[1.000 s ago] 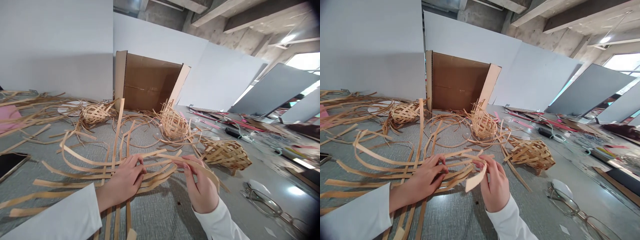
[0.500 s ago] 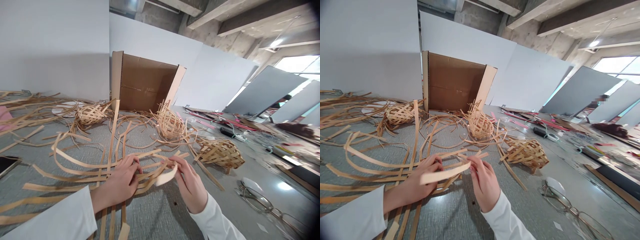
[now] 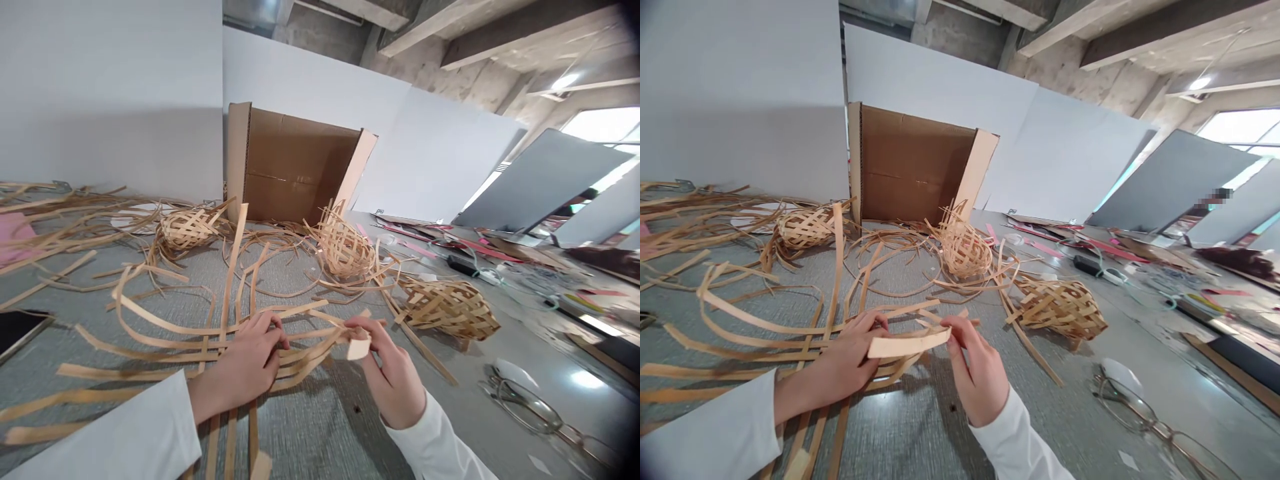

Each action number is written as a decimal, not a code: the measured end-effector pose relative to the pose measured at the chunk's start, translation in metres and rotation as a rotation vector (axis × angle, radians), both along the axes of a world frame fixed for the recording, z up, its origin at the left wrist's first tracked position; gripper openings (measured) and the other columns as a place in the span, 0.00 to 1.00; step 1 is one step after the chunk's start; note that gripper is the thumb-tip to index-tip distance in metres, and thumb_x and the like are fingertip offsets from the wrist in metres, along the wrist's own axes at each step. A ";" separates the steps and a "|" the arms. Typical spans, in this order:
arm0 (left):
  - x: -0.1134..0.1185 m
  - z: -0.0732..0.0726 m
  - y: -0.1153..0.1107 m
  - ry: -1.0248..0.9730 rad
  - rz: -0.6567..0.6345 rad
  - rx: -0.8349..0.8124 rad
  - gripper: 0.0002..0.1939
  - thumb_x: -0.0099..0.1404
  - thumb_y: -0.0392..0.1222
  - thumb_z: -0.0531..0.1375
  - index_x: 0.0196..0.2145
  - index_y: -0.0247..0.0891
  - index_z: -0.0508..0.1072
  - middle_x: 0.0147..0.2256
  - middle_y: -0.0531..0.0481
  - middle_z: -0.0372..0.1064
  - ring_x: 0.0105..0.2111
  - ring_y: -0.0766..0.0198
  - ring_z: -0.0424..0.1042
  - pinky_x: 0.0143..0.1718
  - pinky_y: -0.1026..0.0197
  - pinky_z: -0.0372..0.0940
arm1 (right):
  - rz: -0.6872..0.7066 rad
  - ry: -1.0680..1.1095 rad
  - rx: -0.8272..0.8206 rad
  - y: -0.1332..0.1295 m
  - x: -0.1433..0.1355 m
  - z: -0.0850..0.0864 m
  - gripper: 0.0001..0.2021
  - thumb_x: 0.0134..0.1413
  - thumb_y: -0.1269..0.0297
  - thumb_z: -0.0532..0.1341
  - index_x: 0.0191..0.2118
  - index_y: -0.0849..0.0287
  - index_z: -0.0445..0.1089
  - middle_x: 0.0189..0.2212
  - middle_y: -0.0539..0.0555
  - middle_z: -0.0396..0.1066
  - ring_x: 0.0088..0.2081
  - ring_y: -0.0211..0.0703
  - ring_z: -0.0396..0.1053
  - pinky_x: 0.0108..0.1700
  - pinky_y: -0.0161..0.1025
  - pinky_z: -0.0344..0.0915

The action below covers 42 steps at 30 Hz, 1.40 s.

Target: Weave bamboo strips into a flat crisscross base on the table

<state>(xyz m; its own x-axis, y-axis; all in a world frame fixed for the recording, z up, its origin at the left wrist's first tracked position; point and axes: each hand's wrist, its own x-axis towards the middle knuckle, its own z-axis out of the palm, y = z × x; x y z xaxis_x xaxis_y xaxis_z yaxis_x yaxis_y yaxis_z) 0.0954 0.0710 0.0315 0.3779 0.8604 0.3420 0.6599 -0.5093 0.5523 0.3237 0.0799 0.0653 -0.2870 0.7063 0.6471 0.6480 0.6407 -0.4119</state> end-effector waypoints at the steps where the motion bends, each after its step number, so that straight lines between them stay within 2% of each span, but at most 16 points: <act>1: 0.000 0.000 0.000 -0.001 0.006 -0.004 0.12 0.58 0.27 0.52 0.34 0.40 0.70 0.41 0.47 0.62 0.45 0.57 0.63 0.47 0.52 0.61 | 0.001 0.013 0.009 0.000 0.000 0.000 0.09 0.61 0.65 0.48 0.40 0.55 0.65 0.29 0.52 0.75 0.27 0.40 0.74 0.28 0.31 0.68; 8: -0.001 0.003 0.001 -0.006 0.034 -0.048 0.10 0.64 0.32 0.57 0.33 0.42 0.77 0.43 0.48 0.63 0.46 0.58 0.64 0.47 0.57 0.61 | 0.025 0.028 0.063 0.001 0.003 -0.003 0.07 0.60 0.66 0.51 0.41 0.54 0.64 0.29 0.50 0.76 0.29 0.39 0.76 0.29 0.29 0.68; 13: -0.003 0.001 0.004 -0.012 0.009 -0.045 0.04 0.62 0.41 0.62 0.33 0.41 0.78 0.43 0.47 0.62 0.44 0.58 0.64 0.45 0.56 0.63 | 0.017 0.037 0.081 0.000 0.002 -0.003 0.08 0.60 0.67 0.50 0.42 0.54 0.64 0.30 0.51 0.76 0.29 0.38 0.76 0.29 0.28 0.68; 17: -0.004 0.000 0.004 0.007 -0.012 -0.015 0.03 0.63 0.39 0.61 0.32 0.40 0.76 0.44 0.48 0.61 0.45 0.59 0.64 0.47 0.57 0.62 | 0.006 0.034 0.072 0.000 0.002 -0.004 0.08 0.60 0.66 0.50 0.42 0.54 0.64 0.30 0.50 0.75 0.29 0.39 0.75 0.29 0.29 0.68; 23: -0.002 0.006 -0.002 0.089 -0.048 0.051 0.08 0.69 0.36 0.51 0.36 0.37 0.70 0.43 0.46 0.62 0.47 0.57 0.61 0.47 0.54 0.60 | -0.034 -0.004 0.073 0.001 0.006 -0.009 0.09 0.62 0.66 0.49 0.42 0.55 0.65 0.33 0.52 0.76 0.31 0.38 0.75 0.31 0.29 0.68; 29: 0.001 0.011 -0.007 0.159 -0.042 0.058 0.09 0.70 0.35 0.46 0.38 0.37 0.65 0.42 0.44 0.62 0.43 0.55 0.62 0.44 0.50 0.60 | -0.031 -0.068 0.128 0.001 0.008 -0.005 0.09 0.62 0.68 0.48 0.41 0.56 0.64 0.34 0.53 0.76 0.33 0.37 0.75 0.31 0.27 0.68; 37: 0.000 0.015 -0.005 0.101 -0.004 -0.029 0.02 0.66 0.34 0.51 0.36 0.39 0.62 0.40 0.49 0.63 0.42 0.59 0.63 0.45 0.53 0.60 | -0.051 -0.047 0.089 0.001 0.009 -0.008 0.09 0.63 0.68 0.48 0.43 0.56 0.64 0.35 0.53 0.76 0.33 0.37 0.75 0.31 0.27 0.68; 42: -0.001 0.012 -0.003 0.070 -0.019 -0.044 0.02 0.64 0.36 0.55 0.35 0.39 0.62 0.41 0.49 0.63 0.44 0.58 0.62 0.46 0.53 0.59 | -0.051 -0.025 0.021 0.000 0.009 -0.008 0.09 0.62 0.67 0.49 0.45 0.55 0.63 0.33 0.50 0.76 0.31 0.37 0.75 0.32 0.28 0.68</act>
